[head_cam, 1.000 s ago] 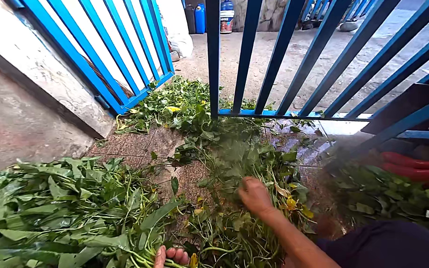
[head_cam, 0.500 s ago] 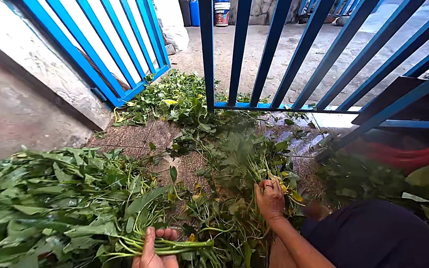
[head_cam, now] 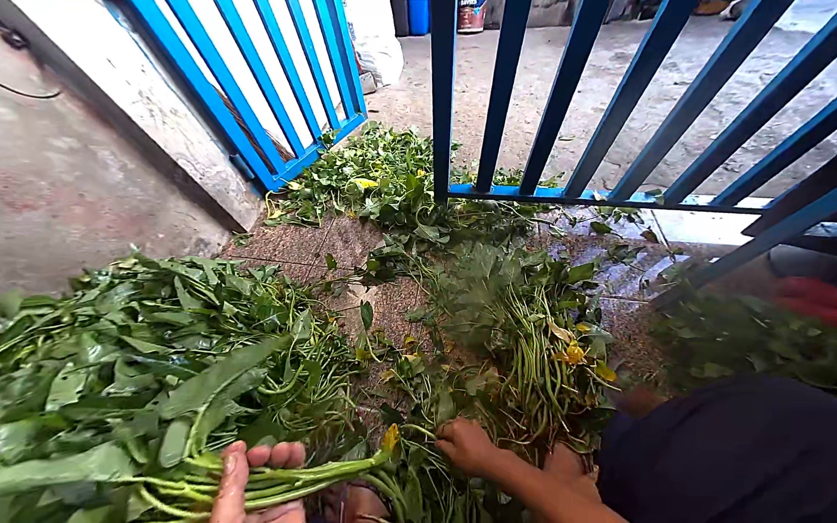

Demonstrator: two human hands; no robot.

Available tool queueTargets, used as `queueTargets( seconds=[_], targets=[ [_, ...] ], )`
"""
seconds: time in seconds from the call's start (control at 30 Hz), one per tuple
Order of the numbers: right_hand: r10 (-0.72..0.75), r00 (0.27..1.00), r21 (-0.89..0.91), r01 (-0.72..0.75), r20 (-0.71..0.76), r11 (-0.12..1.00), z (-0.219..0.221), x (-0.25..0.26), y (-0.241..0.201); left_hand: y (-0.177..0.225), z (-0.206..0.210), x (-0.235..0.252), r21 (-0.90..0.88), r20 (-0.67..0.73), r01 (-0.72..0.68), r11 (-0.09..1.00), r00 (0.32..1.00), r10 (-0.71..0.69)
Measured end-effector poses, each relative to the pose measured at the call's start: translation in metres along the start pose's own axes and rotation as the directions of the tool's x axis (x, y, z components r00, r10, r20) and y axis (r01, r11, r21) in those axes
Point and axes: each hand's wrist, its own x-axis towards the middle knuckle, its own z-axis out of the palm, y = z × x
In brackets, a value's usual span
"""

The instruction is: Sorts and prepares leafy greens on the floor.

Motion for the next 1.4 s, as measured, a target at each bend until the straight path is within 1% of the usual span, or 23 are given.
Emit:
queueTargets(
  seconds=[0.07,0.13,0.23,0.4,0.5,0.63,0.67,0.7,0.77,0.8,0.83,0.87,0.93,0.97,1.0,1.03,1.07,1.1,1.13,1.17,1.2,1.3,1.4],
  targets=[
    [-0.035,0.999,0.223,0.041,-0.030,0.974,-0.014,-0.007,-0.005,0.008,-0.005,0.002,-0.006,-0.019,-0.063,0.998,0.998,0.062],
    [-0.076,0.996,0.443,0.092,-0.053,0.892,-0.031,-0.017,-0.013,0.013,-0.009,0.004,-0.017,-0.036,-0.098,0.995,0.995,0.098],
    [-0.069,0.995,0.644,0.098,-0.070,0.758,-0.048,-0.025,-0.014,0.018,-0.015,0.006,-0.059,-0.054,-0.102,0.993,0.994,0.099],
    [-0.051,0.993,0.855,0.118,-0.107,0.505,-0.072,-0.035,-0.018,0.019,-0.020,0.010,-0.076,-0.106,-0.100,0.992,0.990,0.092],
    [-0.031,0.993,0.905,0.120,-0.118,0.407,-0.084,-0.038,-0.015,0.018,-0.019,0.010,-0.083,-0.130,-0.102,0.991,0.987,0.091],
    [0.102,0.993,0.994,0.056,-0.066,0.098,-0.094,-0.041,-0.015,0.019,-0.019,0.010,-0.088,-0.132,-0.095,0.992,0.988,0.083],
    [0.159,0.987,0.995,0.005,-0.021,0.097,-0.094,-0.041,-0.012,0.019,-0.019,0.010,-0.088,-0.136,-0.091,0.992,0.988,0.079],
    [0.233,0.972,0.975,-0.075,0.024,0.211,-0.093,-0.039,-0.007,0.019,-0.019,0.009,-0.086,-0.139,-0.090,0.992,0.987,0.077],
    [0.414,0.905,0.758,-0.341,0.102,0.557,-0.089,-0.034,0.003,0.018,-0.016,0.009,-0.079,-0.150,-0.093,0.993,0.985,0.081],
    [0.495,0.859,0.655,-0.450,0.131,0.607,-0.085,-0.032,0.007,0.017,-0.015,0.008,-0.076,-0.156,-0.095,0.993,0.984,0.082],
    [0.556,0.817,0.637,-0.511,0.152,0.577,-0.082,-0.032,0.009,0.017,-0.015,0.008,-0.076,-0.162,-0.092,0.993,0.984,0.079],
    [0.596,0.783,0.687,-0.531,0.175,0.496,-0.081,-0.033,0.010,0.016,-0.016,0.008,-0.081,-0.166,-0.087,0.993,0.983,0.073],
    [0.632,0.734,0.817,-0.509,0.247,0.272,-0.081,-0.034,0.011,0.016,-0.016,0.008,-0.087,-0.164,-0.081,0.993,0.984,0.066],
    [0.633,0.723,0.844,-0.497,0.276,0.199,-0.080,-0.034,0.011,0.016,-0.016,0.008,-0.087,-0.162,-0.076,0.993,0.985,0.062],
    [0.629,0.725,0.840,-0.503,0.282,0.203,-0.079,-0.036,0.012,0.016,-0.016,0.009,-0.087,-0.159,-0.074,0.993,0.985,0.060],
    [0.622,0.739,0.783,-0.537,0.257,0.313,-0.078,-0.037,0.012,0.015,-0.016,0.009,-0.089,-0.157,-0.075,0.993,0.986,0.061],
    [0.605,0.766,0.629,-0.584,0.218,0.513,-0.079,-0.040,0.010,0.015,-0.016,0.009,-0.091,-0.154,-0.078,0.993,0.986,0.063],
    [0.589,0.788,0.374,-0.607,0.177,0.701,-0.082,-0.040,0.004,0.015,-0.015,0.009,-0.092,-0.158,-0.079,0.993,0.985,0.064],
    [0.571,0.809,0.127,-0.586,0.136,0.800,-0.084,-0.038,-0.004,0.015,-0.014,0.009,-0.094,-0.163,-0.077,0.993,0.985,0.061],
    [0.545,0.834,-0.040,-0.543,0.083,0.838,-0.085,-0.037,-0.017,0.015,-0.012,0.007,-0.093,-0.165,-0.072,0.993,0.985,0.056],
    [0.515,0.856,-0.099,-0.509,0.046,0.855,-0.088,-0.034,-0.031,0.014,-0.011,0.006,-0.092,-0.162,-0.069,0.993,0.985,0.053],
    [0.407,0.911,-0.075,-0.411,-0.061,0.909,-0.085,-0.003,-0.065,0.012,-0.010,0.006,-0.093,-0.124,-0.069,0.993,0.991,0.058],
    [0.254,0.944,-0.123,-0.283,-0.209,0.951,-0.059,0.053,-0.057,0.011,-0.010,0.008,-0.086,-0.089,-0.060,0.994,0.995,0.052]
  ],
)
